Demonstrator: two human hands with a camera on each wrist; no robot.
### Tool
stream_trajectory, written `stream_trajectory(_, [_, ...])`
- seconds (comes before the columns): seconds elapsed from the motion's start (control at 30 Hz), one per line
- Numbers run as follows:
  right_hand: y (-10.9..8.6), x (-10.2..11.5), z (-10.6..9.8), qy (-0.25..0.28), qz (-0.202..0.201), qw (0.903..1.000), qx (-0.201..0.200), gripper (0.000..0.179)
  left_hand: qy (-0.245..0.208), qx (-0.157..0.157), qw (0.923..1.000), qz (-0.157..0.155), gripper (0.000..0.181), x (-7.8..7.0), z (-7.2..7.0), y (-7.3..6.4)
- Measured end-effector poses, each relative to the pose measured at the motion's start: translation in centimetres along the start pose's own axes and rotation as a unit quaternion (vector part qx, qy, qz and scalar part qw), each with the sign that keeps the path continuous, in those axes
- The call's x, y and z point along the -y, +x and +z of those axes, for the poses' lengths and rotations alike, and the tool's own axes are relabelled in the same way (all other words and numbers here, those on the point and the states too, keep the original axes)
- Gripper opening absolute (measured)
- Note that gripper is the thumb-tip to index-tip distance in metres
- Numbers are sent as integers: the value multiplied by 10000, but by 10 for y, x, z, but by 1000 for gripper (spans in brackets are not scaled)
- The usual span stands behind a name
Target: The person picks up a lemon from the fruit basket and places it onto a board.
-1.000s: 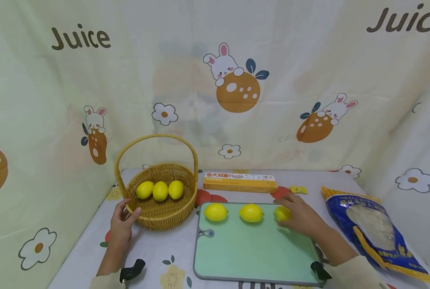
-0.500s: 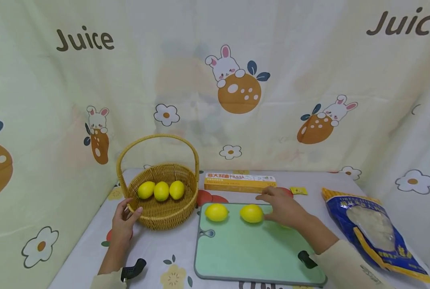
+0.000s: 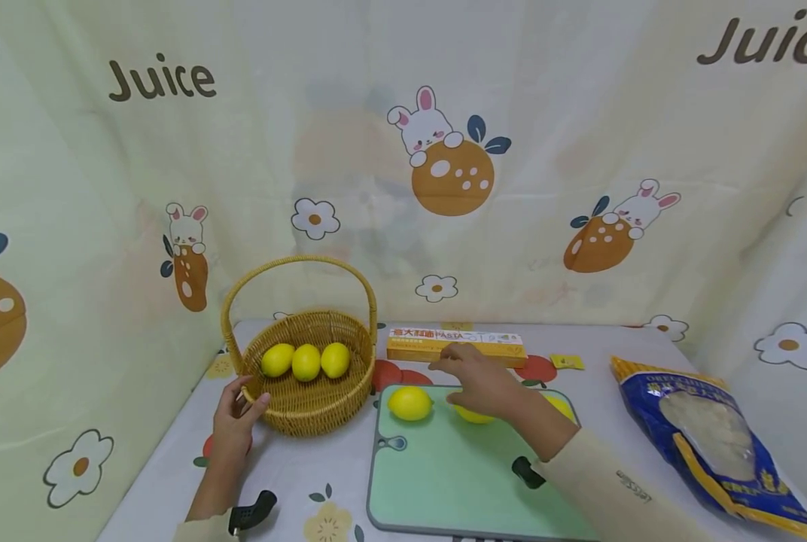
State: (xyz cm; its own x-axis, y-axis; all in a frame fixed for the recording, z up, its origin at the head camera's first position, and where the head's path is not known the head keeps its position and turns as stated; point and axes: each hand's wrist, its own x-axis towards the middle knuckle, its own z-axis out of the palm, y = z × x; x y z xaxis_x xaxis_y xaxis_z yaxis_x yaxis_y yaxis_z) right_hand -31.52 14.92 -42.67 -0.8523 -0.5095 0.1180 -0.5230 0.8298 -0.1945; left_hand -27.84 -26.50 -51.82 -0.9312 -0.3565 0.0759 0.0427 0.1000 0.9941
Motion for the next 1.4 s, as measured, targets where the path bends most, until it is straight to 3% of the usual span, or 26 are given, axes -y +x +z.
stream_trajectory(0.4, [22, 30, 7, 512, -425, 9978, -28, 47, 120, -4, 9999, 58, 62, 0, -1, -2])
stream_trajectory(0.9, [62, 67, 12, 559, -976, 9935, 151, 45, -31, 60, 9999, 82, 58, 3, -2, 2])
stream_trajectory(1.17, [75, 82, 21, 357, -928, 9950, -85, 44, -132, 123, 9998, 89, 56, 4, 1, 1])
stream_trajectory(1.4, [96, 109, 34, 846, -717, 9938, 16, 43, -157, 34, 9996, 218, 54, 2, 0, 0])
